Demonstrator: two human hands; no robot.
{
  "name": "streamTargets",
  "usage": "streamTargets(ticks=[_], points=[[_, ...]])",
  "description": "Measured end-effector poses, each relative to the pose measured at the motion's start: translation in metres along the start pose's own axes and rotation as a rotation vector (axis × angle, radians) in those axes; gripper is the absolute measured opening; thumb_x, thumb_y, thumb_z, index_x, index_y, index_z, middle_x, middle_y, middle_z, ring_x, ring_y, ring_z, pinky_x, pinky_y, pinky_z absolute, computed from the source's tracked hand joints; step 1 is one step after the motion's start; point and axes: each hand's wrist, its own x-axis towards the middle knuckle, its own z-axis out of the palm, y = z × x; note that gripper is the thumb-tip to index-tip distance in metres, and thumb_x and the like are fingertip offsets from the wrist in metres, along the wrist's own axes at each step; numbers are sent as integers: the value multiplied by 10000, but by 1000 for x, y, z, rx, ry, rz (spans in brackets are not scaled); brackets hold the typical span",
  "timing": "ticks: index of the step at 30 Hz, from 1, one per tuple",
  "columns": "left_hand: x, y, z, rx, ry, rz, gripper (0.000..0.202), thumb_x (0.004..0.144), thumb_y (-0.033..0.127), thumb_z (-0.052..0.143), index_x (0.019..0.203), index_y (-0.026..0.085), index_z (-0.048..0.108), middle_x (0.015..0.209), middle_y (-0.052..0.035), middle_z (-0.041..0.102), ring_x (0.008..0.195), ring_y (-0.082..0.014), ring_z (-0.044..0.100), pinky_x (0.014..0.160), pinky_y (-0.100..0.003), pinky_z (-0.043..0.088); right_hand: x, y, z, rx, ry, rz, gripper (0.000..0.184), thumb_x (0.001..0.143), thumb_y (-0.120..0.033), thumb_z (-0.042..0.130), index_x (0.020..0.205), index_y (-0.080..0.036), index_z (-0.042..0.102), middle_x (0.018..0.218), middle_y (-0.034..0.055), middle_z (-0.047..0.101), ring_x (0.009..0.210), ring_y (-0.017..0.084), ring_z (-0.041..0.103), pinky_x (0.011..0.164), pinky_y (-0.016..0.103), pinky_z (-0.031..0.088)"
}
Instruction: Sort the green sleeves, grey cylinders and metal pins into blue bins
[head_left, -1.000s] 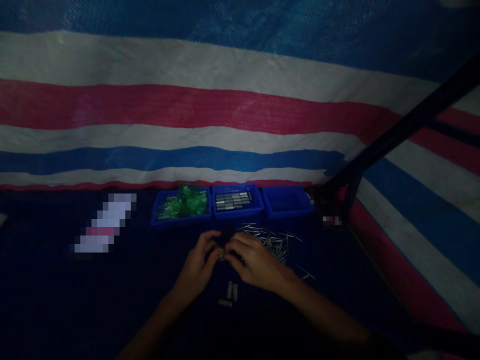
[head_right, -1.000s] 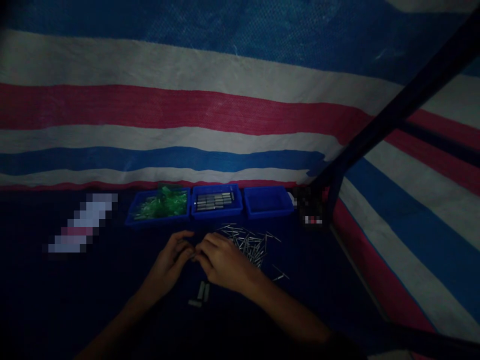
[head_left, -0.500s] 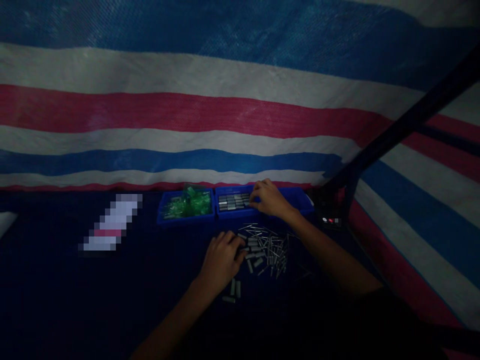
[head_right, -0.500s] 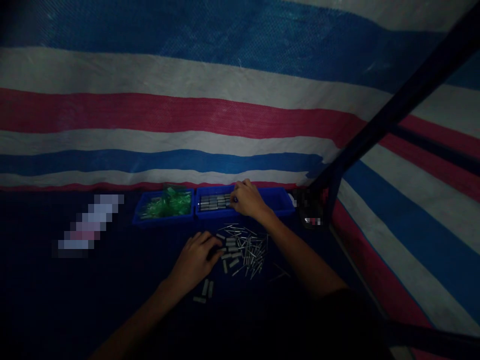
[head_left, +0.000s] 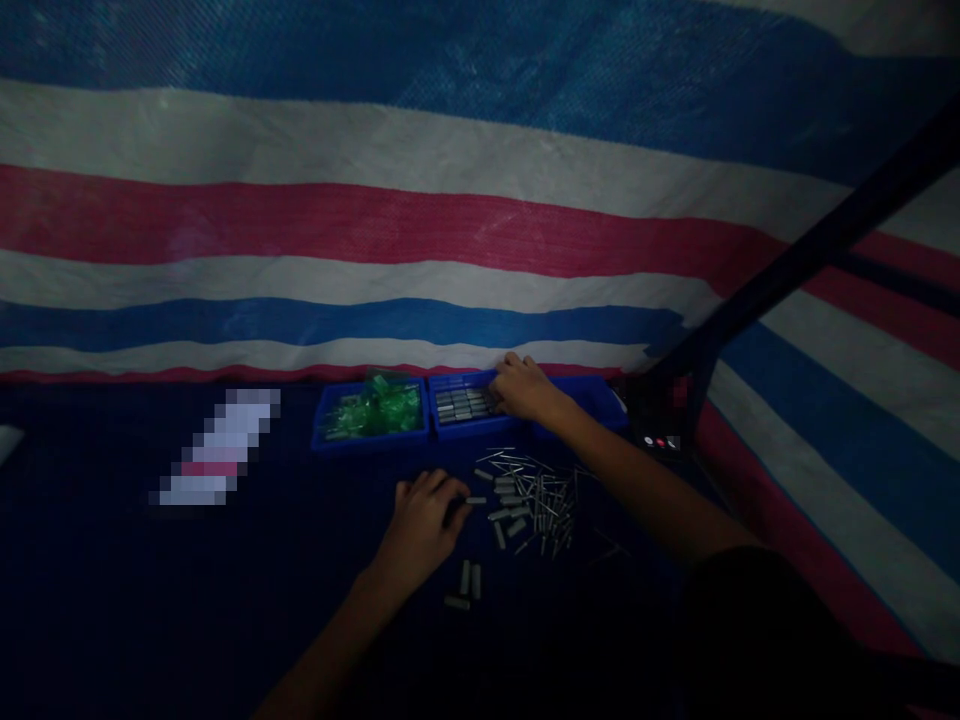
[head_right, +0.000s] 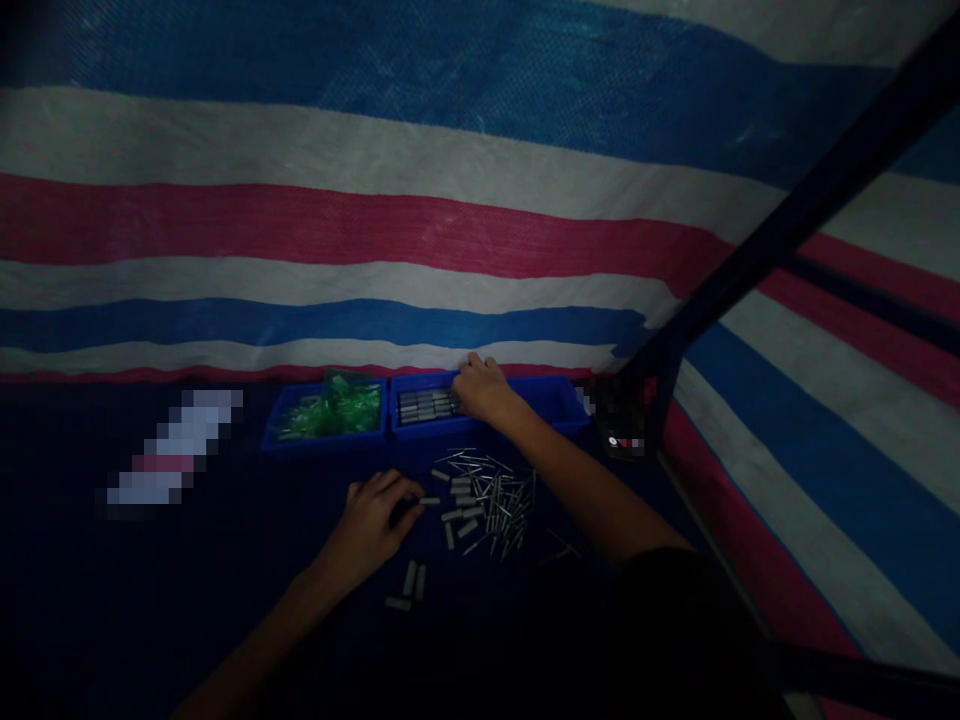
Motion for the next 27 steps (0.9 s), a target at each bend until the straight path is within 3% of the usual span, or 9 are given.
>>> streamTargets(ticks=[4,6,8,9,13,16,23,27], points=[[4,-8,-3,-265,114,-80,134,806,264,486,860,188,583,794,-16,601,758,-169,544,707,-309,388,-12,6,-5,89,76,-30,171,747,-277,652,877,-167,648,959,100,600,1000,239,460,841,338,384],[7,-15,-7,-449,180,-157,182,807,319,482,861,170,572,746,-11,591,678,-148,532,638,-268,399,-29,-2,-6,229,248,-6,147,813,-286,576,898,-175,623,926,70,602,955,199,485,850,318,387],[8,-18,-11,-586,235,-219,232,804,380,488,828,162,563,714,-3,575,658,-142,523,615,-248,400,-50,-21,-3,418,482,57,126,857,-260,504,857,-179,601,876,55,602,901,183,507,833,323,399],[9,-17,-12,-631,254,-243,251,800,402,493,806,160,559,702,1,565,660,-140,520,615,-242,400,-62,-33,0,491,539,71,133,871,-247,475,841,-185,589,841,48,600,861,178,517,816,329,408],[8,-3,-6,-737,250,-233,244,801,399,507,751,162,537,681,19,529,666,-129,511,626,-226,404,-97,-83,22,641,487,-45,164,821,-270,551,968,-197,561,861,59,602,846,201,524,763,352,444],[6,5,2,-777,215,-181,218,806,373,509,743,165,529,691,22,519,688,-126,514,655,-226,414,-104,-98,33,635,457,-74,122,839,-196,502,947,-192,559,860,64,610,832,199,520,778,361,447],[4,5,0,-793,184,-189,208,795,365,520,781,159,545,723,7,547,719,-137,534,678,-241,434,-102,-96,31,597,432,-94,157,836,-146,460,955,-179,556,868,68,610,843,197,526,785,349,449],[3,8,1,-740,152,-207,250,813,370,485,917,165,582,799,-17,614,763,-159,577,695,-268,452,-93,-73,19,520,466,2,178,820,-149,464,971,-150,559,864,83,621,830,201,543,766,335,445]])
